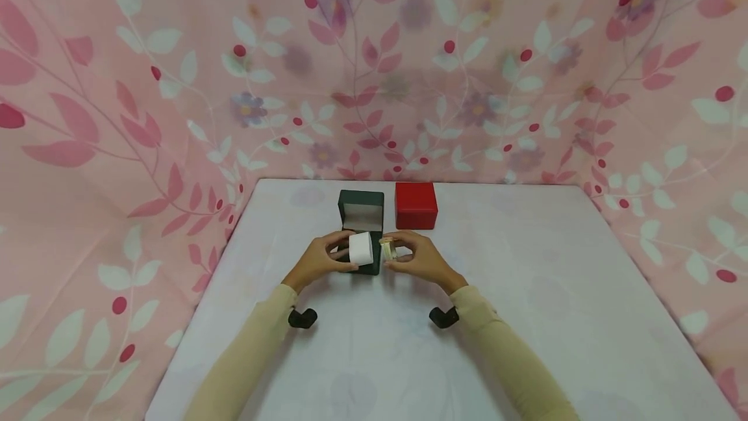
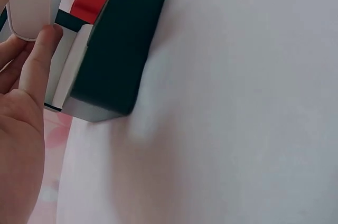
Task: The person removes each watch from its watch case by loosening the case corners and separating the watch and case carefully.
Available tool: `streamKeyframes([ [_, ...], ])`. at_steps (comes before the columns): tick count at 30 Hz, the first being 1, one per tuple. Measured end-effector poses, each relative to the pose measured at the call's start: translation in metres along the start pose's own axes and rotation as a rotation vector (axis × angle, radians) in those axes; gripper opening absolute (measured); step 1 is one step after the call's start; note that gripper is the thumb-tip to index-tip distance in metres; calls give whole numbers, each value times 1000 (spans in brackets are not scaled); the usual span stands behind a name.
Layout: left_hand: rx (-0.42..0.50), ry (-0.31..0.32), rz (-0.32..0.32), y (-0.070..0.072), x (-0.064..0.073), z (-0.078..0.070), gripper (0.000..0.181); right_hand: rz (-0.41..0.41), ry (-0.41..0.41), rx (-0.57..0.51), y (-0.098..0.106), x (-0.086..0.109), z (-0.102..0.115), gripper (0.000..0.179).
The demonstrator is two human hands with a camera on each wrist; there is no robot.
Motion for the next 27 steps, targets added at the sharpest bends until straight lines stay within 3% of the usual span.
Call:
streamKeyframes([
  [5,-5,13,8,1,2,1,76,-22,-32,-48,1,1,9,61],
  [12,-14,25,-11,7,2,6,74,-107,-79,15,5,-7,-43,61],
  [18,-25,23,-27,7,3,8,75,-131,-135,101,2,-8,-58,62],
  [27,-53,33,-34,6,2,14,80,-129,-70,76,-4,-15,-66,56],
])
Point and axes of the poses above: each hand's wrist, its own x-axis away from the middle knuckle, its own y-axis out of the back of the hand, z = x × y, the point moved 8 cm from there along -x, towards the middle knuckle, and after that the axes turned 6 degrees about -z, right-handed, at the moved point
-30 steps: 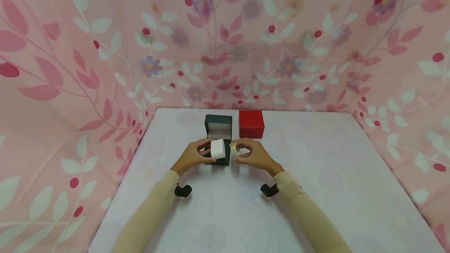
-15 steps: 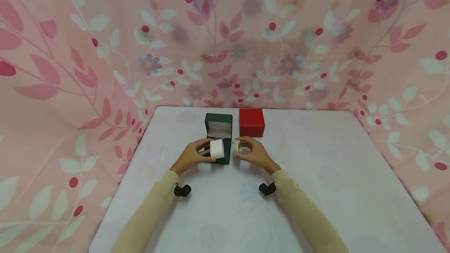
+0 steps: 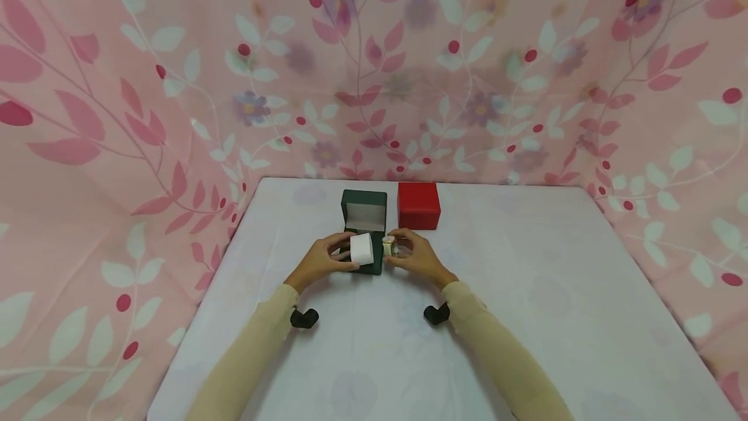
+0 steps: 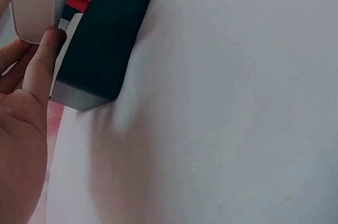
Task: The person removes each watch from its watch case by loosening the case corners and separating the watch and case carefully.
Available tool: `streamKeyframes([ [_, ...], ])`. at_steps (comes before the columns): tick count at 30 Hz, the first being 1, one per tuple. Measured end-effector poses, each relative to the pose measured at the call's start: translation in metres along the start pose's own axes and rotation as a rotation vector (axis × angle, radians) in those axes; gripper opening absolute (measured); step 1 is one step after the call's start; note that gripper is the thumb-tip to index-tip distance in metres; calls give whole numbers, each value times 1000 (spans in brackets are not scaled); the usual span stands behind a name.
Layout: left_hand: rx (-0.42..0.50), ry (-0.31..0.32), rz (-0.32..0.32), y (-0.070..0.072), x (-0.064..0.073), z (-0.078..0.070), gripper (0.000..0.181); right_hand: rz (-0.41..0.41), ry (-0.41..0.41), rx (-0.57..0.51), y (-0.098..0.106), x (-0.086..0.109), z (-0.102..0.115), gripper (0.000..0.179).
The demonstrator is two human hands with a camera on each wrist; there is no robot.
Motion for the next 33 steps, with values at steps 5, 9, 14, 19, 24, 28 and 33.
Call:
streamKeyframes([
  [5,-38,8,6,-3,1,4,81,-3,78,-2,-4,2,5,58],
  [9,-29,-4,3,-3,1,3,80,-21,156,1,-6,2,8,60],
  [14,-26,9,4,-3,2,3,79,-24,135,112,-2,2,2,61],
  [19,-23,16,21,-3,3,3,80,10,95,218,4,3,1,64],
  [24,-19,17,28,-1,2,2,81,59,120,243,6,1,4,68],
  [28,-29,26,20,1,1,3,81,71,123,341,7,0,4,73],
  [33,-30,15,9,2,1,3,82,79,121,378,6,-1,7,73],
])
Point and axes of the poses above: each hand's wrist, its own x-axis away from the middle knuckle, its own y-axis out of the back of the hand, z = x × y, the point moved 8 cm from there along -x, towards the middle knuckle, and after that the axes turned 6 degrees about -z, right-handed, at the moved point
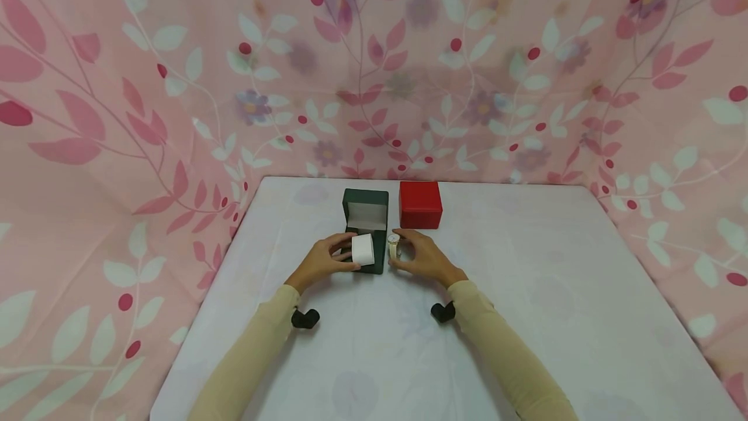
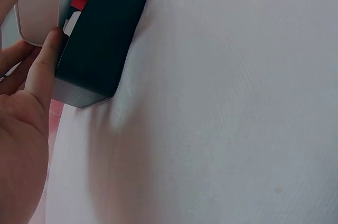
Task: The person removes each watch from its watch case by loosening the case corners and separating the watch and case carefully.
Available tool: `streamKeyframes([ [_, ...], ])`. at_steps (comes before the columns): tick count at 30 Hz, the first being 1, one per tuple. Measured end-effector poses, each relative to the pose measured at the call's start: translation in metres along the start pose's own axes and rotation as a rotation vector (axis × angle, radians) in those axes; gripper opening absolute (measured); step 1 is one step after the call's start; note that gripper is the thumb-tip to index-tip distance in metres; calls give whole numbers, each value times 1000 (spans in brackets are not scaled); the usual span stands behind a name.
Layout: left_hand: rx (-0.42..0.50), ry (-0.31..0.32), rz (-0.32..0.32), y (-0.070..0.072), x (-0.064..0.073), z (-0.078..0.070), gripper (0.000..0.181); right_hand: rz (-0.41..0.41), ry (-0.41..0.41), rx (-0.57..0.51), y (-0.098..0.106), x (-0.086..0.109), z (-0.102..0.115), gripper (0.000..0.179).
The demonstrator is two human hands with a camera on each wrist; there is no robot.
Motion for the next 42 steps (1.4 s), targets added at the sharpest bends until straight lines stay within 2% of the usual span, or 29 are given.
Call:
streamKeyframes([
  [3,3,-6,-5,0,0,0,82,10,-12,41,-1,-1,-1,66],
  [7,-2,-3,-11,0,1,0,81,13,-68,100,0,-3,-6,60],
  [13,6,16,-8,0,2,-4,78,43,-94,159,5,-6,-7,64],
  [21,15,18,-5,0,1,1,81,96,-147,190,-3,-10,-17,60],
  [28,-29,-10,4,-2,-1,-4,85,75,-141,132,-5,-13,-19,59],
  [42,-59,6,2,-3,-4,-5,81,59,-188,44,-3,-15,-23,52],
])
Point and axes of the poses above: each hand's wrist, its own x-axis away from the middle knuckle, its own y-axis out of the back of the hand, z = x × y, the point moved 8 cm from there along -x, towards the middle knuckle, and after that the axes turned 6 degrees about -z, right-handed, at the moved point
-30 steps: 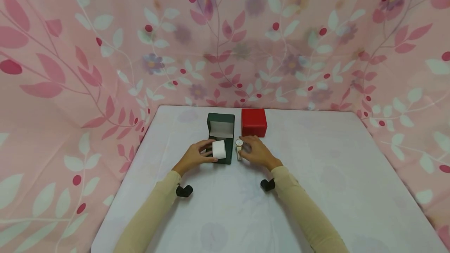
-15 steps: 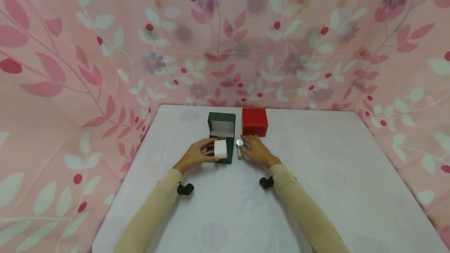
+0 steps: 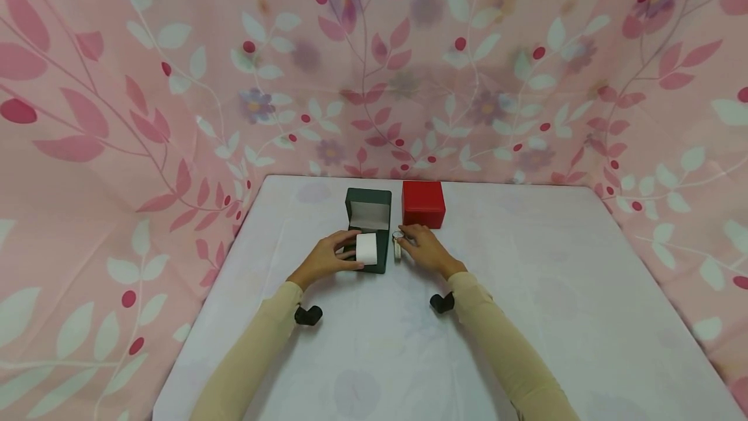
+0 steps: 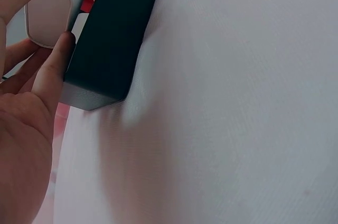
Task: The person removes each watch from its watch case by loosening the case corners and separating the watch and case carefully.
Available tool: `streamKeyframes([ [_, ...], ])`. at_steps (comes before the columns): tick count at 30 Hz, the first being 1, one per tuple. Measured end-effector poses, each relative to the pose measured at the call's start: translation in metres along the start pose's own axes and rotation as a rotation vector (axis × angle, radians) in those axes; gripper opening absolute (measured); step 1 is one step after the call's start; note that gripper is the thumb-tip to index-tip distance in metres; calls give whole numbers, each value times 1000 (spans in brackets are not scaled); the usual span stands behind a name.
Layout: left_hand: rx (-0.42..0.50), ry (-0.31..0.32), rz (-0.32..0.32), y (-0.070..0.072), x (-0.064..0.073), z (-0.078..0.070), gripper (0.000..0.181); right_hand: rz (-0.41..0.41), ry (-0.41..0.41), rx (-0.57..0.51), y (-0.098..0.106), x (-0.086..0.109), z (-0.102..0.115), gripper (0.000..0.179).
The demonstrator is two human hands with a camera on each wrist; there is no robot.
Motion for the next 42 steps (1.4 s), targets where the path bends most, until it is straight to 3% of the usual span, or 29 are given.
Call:
streamKeyframes([
  [9,11,-8,30,-3,6,-26,80,-2,-29,-26,2,2,0,50],
  [19,-7,-4,14,-3,-3,-3,81,-10,-56,-43,2,2,-3,49],
  [30,-3,-28,11,-2,-7,-1,84,-7,-71,-68,6,4,-2,49],
  [35,-4,-34,21,1,-8,-7,83,-15,-69,-62,8,5,-3,47],
  [38,-30,-69,22,3,-11,-5,81,-17,-72,-59,8,5,-4,49],
  [42,-171,-154,10,7,-14,-6,79,-12,-79,-62,9,7,-4,50],
])
Point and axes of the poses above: each hand's wrist, its own x-axis away from the middle knuckle, its own y-axis out of the back of the hand, z = x × y, the point moved 8 cm from there along -x, towards the middle knuckle, and after that the axes turned 6 degrees about -z, right-handed, at the moved point
